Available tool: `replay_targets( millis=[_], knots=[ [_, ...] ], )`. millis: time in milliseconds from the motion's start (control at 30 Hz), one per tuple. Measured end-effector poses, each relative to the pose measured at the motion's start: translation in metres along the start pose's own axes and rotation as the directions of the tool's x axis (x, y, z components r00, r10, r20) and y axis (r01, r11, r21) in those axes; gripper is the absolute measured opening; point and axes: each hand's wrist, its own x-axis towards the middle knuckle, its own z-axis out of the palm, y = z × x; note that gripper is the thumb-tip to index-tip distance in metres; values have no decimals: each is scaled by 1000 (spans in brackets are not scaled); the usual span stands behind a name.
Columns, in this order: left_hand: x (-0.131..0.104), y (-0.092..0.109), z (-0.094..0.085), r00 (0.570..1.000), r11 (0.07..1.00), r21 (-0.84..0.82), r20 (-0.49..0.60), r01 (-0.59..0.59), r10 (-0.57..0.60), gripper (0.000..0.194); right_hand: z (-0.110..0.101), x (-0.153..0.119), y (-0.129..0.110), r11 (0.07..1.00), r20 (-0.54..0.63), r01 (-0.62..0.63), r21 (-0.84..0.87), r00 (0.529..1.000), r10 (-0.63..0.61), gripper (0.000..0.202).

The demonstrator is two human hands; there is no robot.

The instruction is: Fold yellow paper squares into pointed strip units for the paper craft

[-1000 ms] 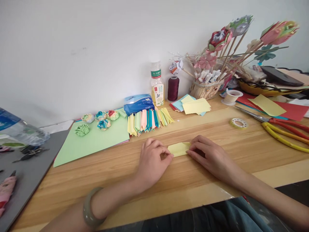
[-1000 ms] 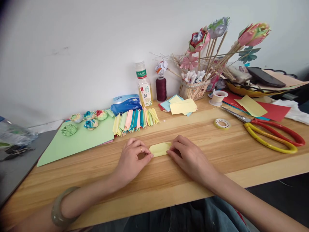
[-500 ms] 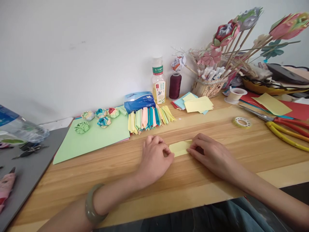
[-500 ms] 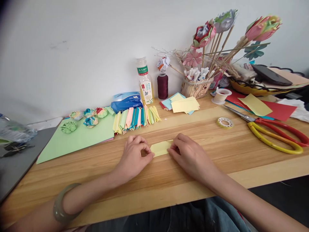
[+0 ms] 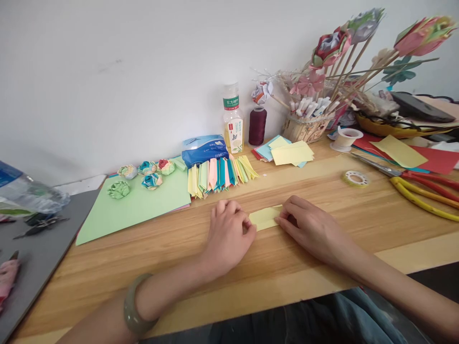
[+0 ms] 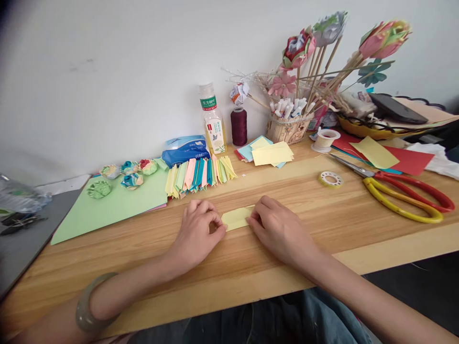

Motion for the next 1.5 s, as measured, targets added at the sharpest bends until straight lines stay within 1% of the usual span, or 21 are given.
replay_targets(
  millis=[167,300,367,433,500,600,667,733,767,800,833,867,933,1000,1067,1133,1167,1233,1400,1500],
  knots=[
    [-1,0,1,1000,1000,26,18,-15,15,15,-1,0,-2,997,19,-7,-78,1000,9,19],
    [0,-3,1,1000,1000,-11,19,3,-2,19,0,-2,-1,995,-4,-2,-96,1000,2,17],
    [0,-4,1,1000,1000,-30,18,10,-9,18,0,-2,1,994,-6,-28,-106,1000,28,17],
    [0,-4,1,1000,999,-43,11,-17,18,13,0,-1,6,991,-7,-54,-122,999,53,17],
    [-1,-4,1,996,995,-47,0,-93,93,13,0,-1,10,988,-12,-48,-145,999,47,17],
    [-3,-5,3,970,970,-12,-16,-242,242,27,-1,-2,14,987,-31,6,-161,999,-11,19],
    [-4,-6,4,955,955,23,-17,-295,296,33,-2,-5,14,987,-99,57,-149,992,-72,20],
    [-5,-8,5,948,947,54,-16,-316,317,35,-3,-11,11,971,-189,183,-156,959,-211,19],
    [-5,-9,5,944,943,70,-17,-326,328,35,-4,-14,9,948,-207,269,-173,931,-302,18],
    [-5,-10,5,939,936,87,-22,-340,343,34,-5,-17,7,916,-199,352,-195,900,-388,20],
    [-5,-12,6,932,928,108,-28,-356,361,33,-6,-20,5,882,-171,419,-214,873,-456,23],
    [-5,-13,6,923,917,136,-36,-375,382,31,-6,-22,4,856,-135,463,-228,856,-499,27],
    [-5,-16,8,899,882,225,-50,-415,436,28,-7,-26,3,832,-83,496,-247,845,-529,31],
    [-7,-17,9,853,812,346,-59,-470,519,25,-6,-27,5,823,-60,504,-262,843,-535,34],
    [-10,-18,8,791,719,453,-49,-527,610,22,-5,-26,8,823,-49,506,-258,844,-534,34],
    [-14,-19,5,737,645,512,-33,-568,676,18,-4,-26,10,835,-46,497,-237,853,-520,35],
    [-16,-20,3,720,622,525,-23,-581,693,17,-3,-26,11,840,-44,493,-226,856,-515,35],
    [-18,-22,-1,707,604,528,-10,-597,708,18,-2,-27,12,847,-40,490,-208,861,-508,35],
    [-19,-30,-6,723,641,468,-6,-608,691,23,-3,-28,12,861,-59,472,-186,870,-490,35],
    [-16,-33,-8,711,638,426,18,-641,703,25,-3,-29,12,868,-74,463,-179,874,-481,35]
  ],
)
